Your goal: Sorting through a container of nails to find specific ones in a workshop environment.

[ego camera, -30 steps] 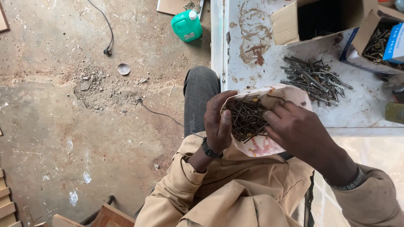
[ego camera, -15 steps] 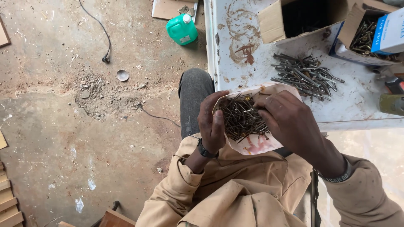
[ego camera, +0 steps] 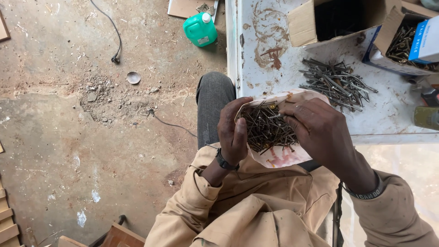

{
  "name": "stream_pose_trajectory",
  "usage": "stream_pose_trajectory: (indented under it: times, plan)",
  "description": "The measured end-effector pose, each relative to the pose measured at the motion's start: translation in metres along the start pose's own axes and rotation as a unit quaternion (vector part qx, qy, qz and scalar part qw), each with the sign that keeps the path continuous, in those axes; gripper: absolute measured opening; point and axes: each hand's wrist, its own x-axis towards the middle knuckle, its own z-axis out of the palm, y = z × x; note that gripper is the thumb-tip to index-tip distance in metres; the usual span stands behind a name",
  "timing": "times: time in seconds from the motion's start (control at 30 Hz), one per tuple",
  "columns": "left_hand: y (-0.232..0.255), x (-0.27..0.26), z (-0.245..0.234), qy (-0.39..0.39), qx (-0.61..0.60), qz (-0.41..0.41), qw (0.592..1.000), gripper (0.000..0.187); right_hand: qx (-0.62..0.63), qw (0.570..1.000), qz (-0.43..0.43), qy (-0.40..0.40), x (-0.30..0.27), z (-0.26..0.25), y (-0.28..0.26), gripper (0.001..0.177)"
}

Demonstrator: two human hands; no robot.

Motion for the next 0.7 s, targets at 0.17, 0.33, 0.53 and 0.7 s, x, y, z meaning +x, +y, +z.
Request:
stream_pose_trajectory:
  times: [0.17,0.33,0.53,0.7]
  plan:
    - [-0.006,0.001,0.001,0.003,-0.027,0.013,1.0,0.045,-0.023,1.0,0.011,0.003,0.005,0.002,-0.01,0.014]
    - [-0.012,0.001,0.002,-0.002,-0.054,0.034,0.998,0.043,-0.004,0.999,0.027,0.021,0.012,-0.004,-0.02,0.011]
    - [-0.011,0.001,0.002,-0.004,-0.048,0.037,0.998,0.043,0.026,0.999,0.017,0.027,0.01,-0.009,-0.021,0.008]
    - [-0.012,0.001,0.002,-0.004,-0.053,0.037,0.998,0.043,0.068,0.997,0.021,0.02,0.01,-0.018,-0.021,0.014]
